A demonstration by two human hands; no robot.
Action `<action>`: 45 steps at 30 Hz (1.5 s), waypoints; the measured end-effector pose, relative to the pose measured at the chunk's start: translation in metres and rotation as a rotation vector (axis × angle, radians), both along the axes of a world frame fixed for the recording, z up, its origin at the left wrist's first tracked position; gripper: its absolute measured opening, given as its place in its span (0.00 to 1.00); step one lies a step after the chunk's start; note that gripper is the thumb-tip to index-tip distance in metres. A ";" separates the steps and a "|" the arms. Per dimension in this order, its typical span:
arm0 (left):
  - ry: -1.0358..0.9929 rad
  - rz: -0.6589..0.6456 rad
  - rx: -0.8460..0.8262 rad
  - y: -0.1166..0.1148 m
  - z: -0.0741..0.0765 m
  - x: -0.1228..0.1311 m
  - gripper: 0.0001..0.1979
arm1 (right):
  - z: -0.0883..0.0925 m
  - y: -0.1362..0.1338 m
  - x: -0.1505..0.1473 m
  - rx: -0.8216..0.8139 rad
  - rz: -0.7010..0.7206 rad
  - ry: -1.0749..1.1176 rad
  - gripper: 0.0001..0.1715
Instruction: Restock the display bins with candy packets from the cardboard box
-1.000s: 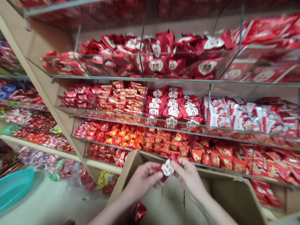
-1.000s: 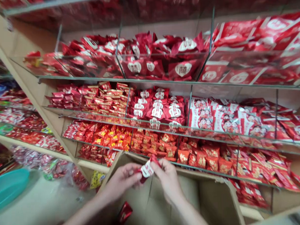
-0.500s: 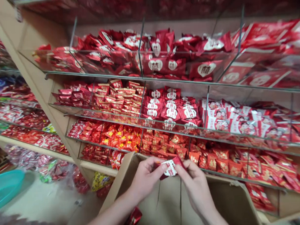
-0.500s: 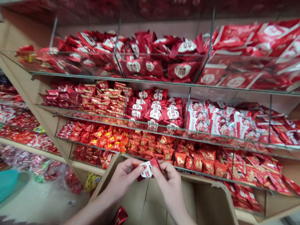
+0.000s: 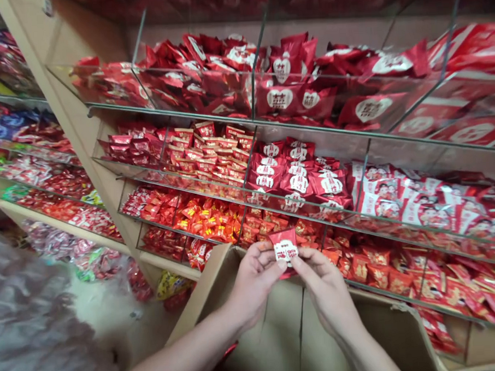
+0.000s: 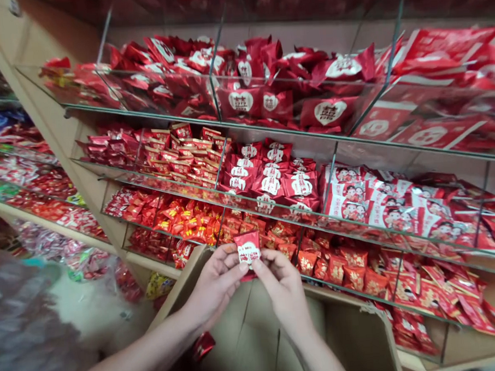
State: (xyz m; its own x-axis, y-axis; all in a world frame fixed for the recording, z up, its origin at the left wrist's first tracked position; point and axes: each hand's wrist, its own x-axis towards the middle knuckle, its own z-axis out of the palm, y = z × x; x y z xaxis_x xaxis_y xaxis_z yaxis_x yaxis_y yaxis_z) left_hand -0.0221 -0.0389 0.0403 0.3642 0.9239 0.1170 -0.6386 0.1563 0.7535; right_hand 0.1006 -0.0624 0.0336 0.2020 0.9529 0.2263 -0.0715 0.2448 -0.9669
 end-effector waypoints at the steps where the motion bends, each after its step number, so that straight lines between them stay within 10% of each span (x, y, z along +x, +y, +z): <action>1: -0.008 -0.008 0.006 0.000 0.002 0.001 0.18 | 0.001 0.000 0.002 -0.011 -0.001 0.009 0.13; 13: 0.169 0.059 0.150 0.000 -0.006 -0.005 0.21 | 0.007 -0.004 0.004 0.013 -0.041 -0.228 0.16; 18: 0.537 0.209 0.276 0.013 -0.021 -0.037 0.16 | 0.060 0.009 0.039 0.310 -0.317 -0.560 0.17; 25: 0.811 0.279 0.446 0.029 -0.046 -0.064 0.13 | 0.140 0.099 0.083 0.555 -0.642 -1.401 0.12; 30: 0.950 0.278 0.569 0.028 -0.050 -0.071 0.12 | 0.152 0.125 0.084 0.274 -0.758 -1.807 0.15; 45: 1.021 0.160 0.867 0.034 -0.072 -0.075 0.08 | 0.162 0.129 0.070 -0.032 -0.821 -1.916 0.18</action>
State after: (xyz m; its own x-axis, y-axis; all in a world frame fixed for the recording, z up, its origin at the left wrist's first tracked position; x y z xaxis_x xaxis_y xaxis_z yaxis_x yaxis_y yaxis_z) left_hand -0.0970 -0.0048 -0.0318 0.5342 0.7314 0.4238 0.2959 -0.6314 0.7168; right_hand 0.1707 0.0664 0.1953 0.0689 0.7925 0.6060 0.8895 -0.3238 0.3223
